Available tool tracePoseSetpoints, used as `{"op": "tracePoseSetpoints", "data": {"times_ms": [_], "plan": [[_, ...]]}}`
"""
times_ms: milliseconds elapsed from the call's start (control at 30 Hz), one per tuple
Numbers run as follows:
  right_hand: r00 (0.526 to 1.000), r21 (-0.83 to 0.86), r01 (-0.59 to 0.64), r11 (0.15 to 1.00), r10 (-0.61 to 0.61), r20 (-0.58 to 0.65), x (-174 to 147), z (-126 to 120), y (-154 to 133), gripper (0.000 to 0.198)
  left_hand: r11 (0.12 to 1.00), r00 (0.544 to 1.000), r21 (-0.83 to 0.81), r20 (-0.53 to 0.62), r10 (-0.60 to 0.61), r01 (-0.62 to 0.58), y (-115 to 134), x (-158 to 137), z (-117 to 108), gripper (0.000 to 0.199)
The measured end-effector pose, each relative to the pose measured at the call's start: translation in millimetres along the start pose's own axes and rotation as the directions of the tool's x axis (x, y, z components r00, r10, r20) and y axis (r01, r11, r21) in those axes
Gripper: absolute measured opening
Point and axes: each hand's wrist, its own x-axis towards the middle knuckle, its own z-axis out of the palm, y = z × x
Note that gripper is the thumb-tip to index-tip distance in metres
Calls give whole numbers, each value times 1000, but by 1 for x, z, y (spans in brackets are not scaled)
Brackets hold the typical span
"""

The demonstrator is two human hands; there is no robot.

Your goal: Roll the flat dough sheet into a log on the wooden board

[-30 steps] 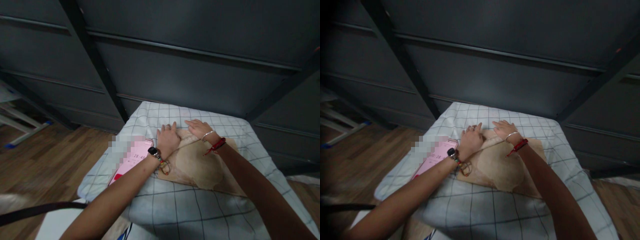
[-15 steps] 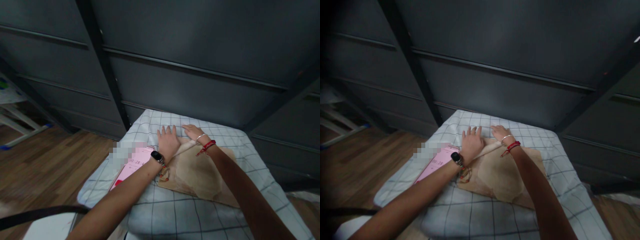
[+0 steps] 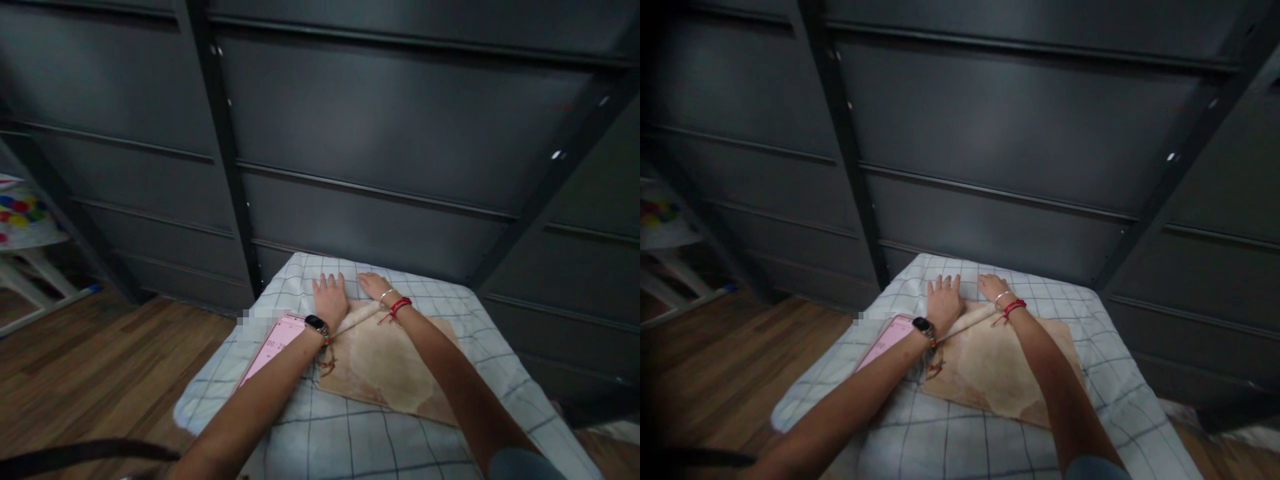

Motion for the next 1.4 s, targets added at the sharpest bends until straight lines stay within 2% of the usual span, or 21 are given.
{"op": "tracePoseSetpoints", "data": {"times_ms": [133, 233, 400, 500, 700, 1000, 1267, 1400], "plan": [[995, -8, 97, 995, -97, 18, -24, 1, 12, 41, 998, 997, -69, 83, -2, 8, 12, -20, -3, 49], [994, -39, 109, 993, -109, 2, -56, 2, 23, 43, 992, 992, -124, 126, 5, 11, 27, -45, -3, 47], [994, -93, 79, 992, -86, -63, -113, 3, 33, 47, 991, 999, -133, 45, 28, -22, 40, -78, -7, 52], [997, -107, 39, 993, -46, -68, -125, 5, 33, 49, 992, 999, -124, 20, 26, -24, 38, -80, -9, 55], [1000, -110, -5, 994, 4, -14, -105, 13, 33, 50, 994, 999, -108, 48, 15, -9, 35, -60, -11, 60], [997, -44, 13, 999, -10, 80, -76, 11, 37, 53, 993, 991, -113, 137, -2, 17, 30, -27, -7, 60], [985, 22, 23, 999, -27, 169, -47, 10, 43, 55, 990, 951, -106, 304, -57, 93, 25, 1, -5, 60], [982, 22, 11, 1000, -15, 190, -36, 11, 43, 56, 994, 963, -77, 262, -56, 79, 21, 6, 0, 58]]}}
